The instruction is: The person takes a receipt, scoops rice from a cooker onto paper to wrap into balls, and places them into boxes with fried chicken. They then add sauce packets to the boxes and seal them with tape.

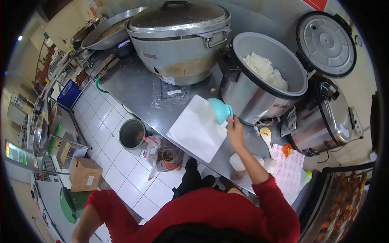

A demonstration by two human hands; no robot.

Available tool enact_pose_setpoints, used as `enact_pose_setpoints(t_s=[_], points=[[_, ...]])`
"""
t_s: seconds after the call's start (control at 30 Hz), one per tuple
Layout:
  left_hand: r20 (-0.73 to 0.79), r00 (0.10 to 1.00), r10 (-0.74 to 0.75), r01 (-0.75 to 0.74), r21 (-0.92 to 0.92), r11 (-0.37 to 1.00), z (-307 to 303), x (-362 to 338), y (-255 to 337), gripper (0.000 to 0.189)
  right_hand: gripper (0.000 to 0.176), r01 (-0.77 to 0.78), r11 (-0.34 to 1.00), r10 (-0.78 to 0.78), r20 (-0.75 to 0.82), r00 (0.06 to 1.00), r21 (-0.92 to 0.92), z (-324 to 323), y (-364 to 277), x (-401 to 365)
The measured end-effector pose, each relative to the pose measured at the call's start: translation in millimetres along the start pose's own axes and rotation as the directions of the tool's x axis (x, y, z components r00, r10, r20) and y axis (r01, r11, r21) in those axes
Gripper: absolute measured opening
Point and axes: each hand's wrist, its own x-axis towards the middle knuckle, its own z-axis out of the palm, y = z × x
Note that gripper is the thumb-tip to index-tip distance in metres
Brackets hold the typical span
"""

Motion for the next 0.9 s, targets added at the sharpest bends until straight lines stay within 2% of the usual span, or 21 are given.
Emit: enact_pose_setpoints(t_s=[0.03,0.07,0.1,0.13,0.17,0.2,0.27,0.3,0.33,0.4,0.47,0.5,0.53,0.57,0.6,0.63,0.73,0.77,0.83,0.87,0.9], points=[[0.015,0.995,0.095,-0.094,-0.047,0.994,-1.1,4.9,-8.9,0.027,0.024,0.186,0.934,-0.23,-0.116,0.966,-0.304,14.5,4.1,-3.6],[0.022,0.977,0.21,-0.207,-0.113,0.972,-1.7,10.8,-20.7,0.026,0.024,0.3,0.745,-0.47,-0.15,0.87,-0.596,27.9,9.9,-3.7],[0.012,0.934,0.357,-0.347,-0.203,0.916,-0.2,18.9,-32.3,0.025,0.024,0.36,0.705,-0.517,-0.096,0.85,-0.611,41.3,28.1,-4.3],[-0.004,0.863,0.504,-0.483,-0.298,0.823,1.4,30.0,-44.4,0.024,0.026,0.369,0.598,-0.562,-0.044,0.826,-0.712,56.2,51.2,-7.8],[-0.039,0.768,0.639,-0.604,-0.377,0.703,5.0,44.0,-55.9,0.024,0.028,0.376,0.46,-0.476,0.134,0.869,-0.804,70.7,87.6,-3.2],[-0.082,0.659,0.748,-0.699,-0.434,0.568,9.9,61.5,-65.1,0.024,0.029,0.388,0.563,-0.437,0.135,0.889,-0.73,70.9,81.4,-11.0],[-0.135,0.413,0.901,-0.858,-0.389,0.335,19.7,100.7,-82.1,0.025,0.029,0.384,0.564,-0.441,0.127,0.889,-0.731,72.9,58.8,-5.4],[-0.145,0.205,0.968,-0.977,-0.098,0.192,22.5,118.4,-87.8,0.024,0.029,0.378,0.566,-0.434,0.126,0.892,-0.733,70.3,49.5,-8.0],[-0.099,-0.012,0.995,-0.981,0.196,0.008,31.0,134.5,-97.1,0.024,0.029,0.341,0.641,-0.431,0.046,0.901,-0.687,65.5,39.8,-12.4],[-0.045,-0.138,0.989,-0.964,0.237,-0.123,21.0,140.4,-108.5,0.022,0.027,0.289,0.769,-0.422,-0.115,0.899,-0.57,52.0,17.2,-19.0],[-0.044,0.04,0.998,-0.973,-0.23,0.029,-17.2,131.2,-119.9,0.034,0.025,0.187,0.855,-0.361,-0.296,0.885,-0.483,15.5,1.6,-43.0],[-0.089,0.157,0.984,-0.937,-0.328,0.12,-27.4,129.3,-125.1,0.029,0.024,0.146,0.892,-0.323,-0.378,0.868,-0.429,-4.3,4.7,-58.0],[-0.165,0.339,0.926,-0.89,-0.376,0.258,-25.9,128.3,-130.8,0.026,0.022,0.103,0.916,-0.313,-0.532,0.787,-0.387,-23.9,18.4,-71.0],[-0.233,0.491,0.839,-0.828,-0.425,0.366,-23.2,126.4,-137.3,0.024,0.023,-0.049,0.897,-0.266,-0.625,0.734,-0.439,-50.9,35.9,-87.0],[-0.219,0.561,0.798,-0.779,-0.467,0.419,-25.0,130.1,-138.4,0.025,0.025,-0.159,0.901,-0.234,-0.759,0.608,-0.405,-75.0,41.7,-104.0],[-0.052,0.594,0.803,-0.695,-0.536,0.48,-31.9,137.5,-134.7,0.03,0.027,-0.18,0.902,-0.283,-0.854,0.437,-0.392,-98.6,55.6,-116.2],[0.117,0.689,0.716,-0.465,-0.687,0.559,-49.8,134.9,-147.7,0.038,0.03,-0.571,0.79,-0.153,-0.974,0.167,-0.222,-160.4,98.0,-156.8],[0.155,0.633,0.758,-0.523,-0.636,0.567,-55.2,139.5,-145.4,0.036,0.03,-0.652,0.744,-0.134,-0.989,0.067,-0.145,-173.5,107.8,-164.4],[0.233,0.518,0.823,-0.64,-0.533,0.554,-65.0,149.0,-136.9,0.033,0.031,-0.672,0.731,-0.1,-0.992,0.071,-0.122,-197.2,151.4,-172.0],[0.306,0.594,0.744,-0.423,-0.668,0.612,-59.9,143.6,-146.7,0.037,0.033,-0.679,0.719,-0.116,-0.989,0.091,-0.146,-206.8,182.6,-171.2],[0.27,0.585,0.765,-0.432,-0.694,0.576,-62.7,147.7,-153.9,0.038,0.034,-0.684,0.709,-0.133,-0.985,0.112,-0.174,-211.8,185.8,-168.7]])
